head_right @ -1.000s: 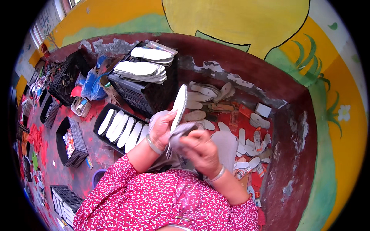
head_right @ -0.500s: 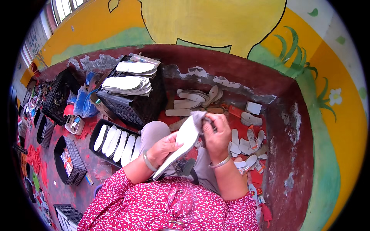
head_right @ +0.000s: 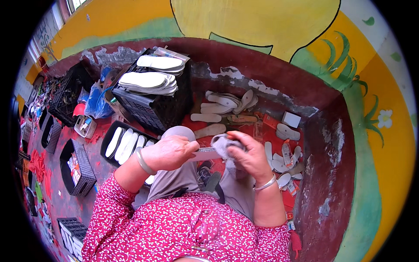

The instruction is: The person picks up white shoe insoles one at a time, wipes the surface of each with a small grey cloth, and places them into a black plastic crate.

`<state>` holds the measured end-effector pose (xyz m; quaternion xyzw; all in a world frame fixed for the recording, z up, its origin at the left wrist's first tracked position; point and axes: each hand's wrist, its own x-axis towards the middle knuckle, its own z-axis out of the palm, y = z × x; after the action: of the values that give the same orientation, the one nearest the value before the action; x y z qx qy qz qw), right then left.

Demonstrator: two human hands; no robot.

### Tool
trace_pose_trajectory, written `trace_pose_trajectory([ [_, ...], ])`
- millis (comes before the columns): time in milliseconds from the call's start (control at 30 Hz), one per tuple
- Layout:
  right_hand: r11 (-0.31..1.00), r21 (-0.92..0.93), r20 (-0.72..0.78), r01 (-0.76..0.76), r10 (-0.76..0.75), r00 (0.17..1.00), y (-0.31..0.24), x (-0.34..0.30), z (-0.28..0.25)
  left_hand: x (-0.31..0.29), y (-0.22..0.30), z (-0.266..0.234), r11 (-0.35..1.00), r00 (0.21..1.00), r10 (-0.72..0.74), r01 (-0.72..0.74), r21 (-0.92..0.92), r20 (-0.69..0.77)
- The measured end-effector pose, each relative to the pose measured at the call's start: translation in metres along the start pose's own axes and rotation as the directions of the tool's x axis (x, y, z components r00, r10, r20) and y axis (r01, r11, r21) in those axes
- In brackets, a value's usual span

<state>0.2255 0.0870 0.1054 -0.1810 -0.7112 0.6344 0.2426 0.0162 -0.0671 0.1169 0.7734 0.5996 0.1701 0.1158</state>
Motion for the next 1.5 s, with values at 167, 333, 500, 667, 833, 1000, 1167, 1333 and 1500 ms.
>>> trace_pose_trajectory([
  [167, 0.909, -0.395, 0.260, 0.134, -0.029, 0.965, 0.004, -0.002, 0.014, 0.000, 0.003, 0.002, 0.999, 0.999, -0.002, 0.000, 0.048, 0.038],
  [333, 0.993, -0.098, 0.027, -0.065, 0.068, 0.997, 0.014, -0.010, 0.004, -0.004, -0.010, 0.000, 0.987, 0.745, -0.097, 0.158, 0.034, -0.660],
  [500, 0.986, 0.165, -0.185, -0.017, 0.048, 0.982, 0.017, -0.010, 0.018, -0.005, -0.024, 0.068, 0.206, 0.605, -0.668, -0.411, -0.888, -0.435],
  [667, 0.923, 0.369, -0.161, -0.109, 0.179, 0.971, 0.038, -0.013, 0.047, 0.009, 0.004, 0.064, -0.421, 0.712, -0.672, -0.594, -0.685, -0.203],
  [833, 0.867, 0.468, -0.129, -0.168, 0.256, 0.958, 0.046, -0.018, 0.070, 0.011, -0.006, 0.064, -0.243, 0.595, -0.747, -0.661, -0.710, -0.298],
  [1000, 0.987, 0.114, 0.036, -0.115, 0.111, 0.993, 0.048, -0.021, 0.066, 0.004, -0.014, 0.058, -0.251, 0.621, -0.732, -0.629, -0.736, -0.281],
  [1167, 0.878, 0.456, -0.012, -0.147, 0.171, 0.985, 0.010, -0.010, 0.046, -0.002, -0.022, 0.053, -0.245, 0.651, -0.722, -0.555, -0.795, -0.232],
  [1333, 0.814, -0.287, 0.148, 0.505, -0.483, 0.863, -0.019, -0.014, 0.072, 0.009, -0.014, 0.068, -0.380, 0.769, -0.626, -0.444, -0.812, -0.128],
  [1500, 0.594, -0.533, 0.108, 0.602, -0.658, 0.745, -0.004, -0.005, 0.088, 0.016, 0.004, 0.065, -0.409, 0.880, -0.469, -0.299, -0.862, -0.083],
])
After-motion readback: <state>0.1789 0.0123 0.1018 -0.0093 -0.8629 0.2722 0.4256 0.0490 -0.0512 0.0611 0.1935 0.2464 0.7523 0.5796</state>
